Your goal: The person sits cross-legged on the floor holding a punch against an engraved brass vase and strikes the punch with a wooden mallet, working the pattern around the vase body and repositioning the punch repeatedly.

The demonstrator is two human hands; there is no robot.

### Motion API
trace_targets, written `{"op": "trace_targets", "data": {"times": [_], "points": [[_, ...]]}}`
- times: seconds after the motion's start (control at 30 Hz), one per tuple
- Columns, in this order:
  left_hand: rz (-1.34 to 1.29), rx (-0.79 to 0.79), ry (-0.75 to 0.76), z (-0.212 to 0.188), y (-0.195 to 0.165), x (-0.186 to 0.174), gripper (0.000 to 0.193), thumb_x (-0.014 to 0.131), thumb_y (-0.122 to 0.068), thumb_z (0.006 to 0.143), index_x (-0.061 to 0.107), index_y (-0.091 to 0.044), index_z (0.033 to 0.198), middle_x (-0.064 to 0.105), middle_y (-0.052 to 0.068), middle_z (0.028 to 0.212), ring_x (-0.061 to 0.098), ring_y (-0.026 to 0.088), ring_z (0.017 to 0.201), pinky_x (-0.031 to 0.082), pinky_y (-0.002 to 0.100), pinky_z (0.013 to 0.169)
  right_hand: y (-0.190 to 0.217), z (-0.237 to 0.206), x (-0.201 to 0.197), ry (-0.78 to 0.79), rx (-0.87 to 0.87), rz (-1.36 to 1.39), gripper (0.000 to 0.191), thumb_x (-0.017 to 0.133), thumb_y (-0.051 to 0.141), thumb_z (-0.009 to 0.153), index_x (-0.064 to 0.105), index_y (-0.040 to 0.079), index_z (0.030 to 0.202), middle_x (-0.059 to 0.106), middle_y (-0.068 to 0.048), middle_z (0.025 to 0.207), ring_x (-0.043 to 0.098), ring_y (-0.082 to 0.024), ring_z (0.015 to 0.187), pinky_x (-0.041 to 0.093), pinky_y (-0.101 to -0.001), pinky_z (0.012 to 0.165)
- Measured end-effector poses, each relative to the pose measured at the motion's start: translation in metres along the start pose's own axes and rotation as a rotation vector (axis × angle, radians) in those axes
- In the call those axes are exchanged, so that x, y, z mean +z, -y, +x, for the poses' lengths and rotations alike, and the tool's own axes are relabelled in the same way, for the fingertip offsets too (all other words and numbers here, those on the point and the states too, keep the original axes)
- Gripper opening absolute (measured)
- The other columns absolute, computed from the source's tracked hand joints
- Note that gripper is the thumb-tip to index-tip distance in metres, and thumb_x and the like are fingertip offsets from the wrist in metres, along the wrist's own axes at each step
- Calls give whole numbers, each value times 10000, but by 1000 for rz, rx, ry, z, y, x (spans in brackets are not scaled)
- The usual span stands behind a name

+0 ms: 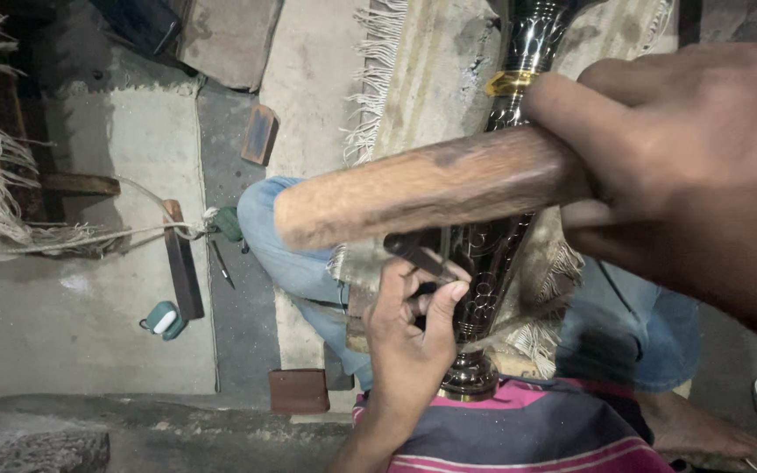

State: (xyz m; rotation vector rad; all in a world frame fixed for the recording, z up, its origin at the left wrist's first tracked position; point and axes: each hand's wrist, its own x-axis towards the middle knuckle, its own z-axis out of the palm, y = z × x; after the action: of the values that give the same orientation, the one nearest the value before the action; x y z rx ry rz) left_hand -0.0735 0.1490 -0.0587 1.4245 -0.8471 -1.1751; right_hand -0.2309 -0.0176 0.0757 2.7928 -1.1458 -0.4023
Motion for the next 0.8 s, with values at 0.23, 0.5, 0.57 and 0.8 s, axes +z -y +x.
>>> {"op": "trace_targets", "data": {"times": [0.23, 0.5, 0.57, 0.8], "points": [[-73, -46, -13, 2, -1, 1, 183, 678, 15, 962, 552, 10, 1095, 755, 70, 965, 666, 35, 802, 549, 184, 651, 18, 25, -35, -21, -55, -84, 630, 862, 473, 548, 639, 181, 1059, 665, -1, 770, 724, -205, 746, 556, -364, 656], [47, 94, -23, 0, -2, 2, 168, 661, 33, 966, 581, 43, 1113, 764, 91, 993, 739, 94, 878, 619, 235, 763, 16, 40, -29, 131, -198, -134, 406, 763, 381, 796, 602, 201, 1122, 684, -41, 816, 740, -208, 748, 588, -371, 639], [41, 68, -9, -1, -4, 2, 125, 653, 22, 976, 600, 42, 1087, 764, 84, 986, 736, 93, 879, 614, 241, 783, 8, 37, -17, 126, -160, -29, 454, 786, 364, 676, 622, 214, 1072, 688, -13, 806, 742, -200, 765, 578, -383, 665], [287, 253, 57, 4, -15, -6, 56, 674, -21, 969, 684, 12, 1013, 744, 140, 973, 744, 249, 905, 575, 328, 809, -22, 17, 4, 124, -135, 292, 591, 796, 259, 592, 662, 209, 1165, 693, -12, 807, 752, -195, 741, 581, -391, 672]]}}
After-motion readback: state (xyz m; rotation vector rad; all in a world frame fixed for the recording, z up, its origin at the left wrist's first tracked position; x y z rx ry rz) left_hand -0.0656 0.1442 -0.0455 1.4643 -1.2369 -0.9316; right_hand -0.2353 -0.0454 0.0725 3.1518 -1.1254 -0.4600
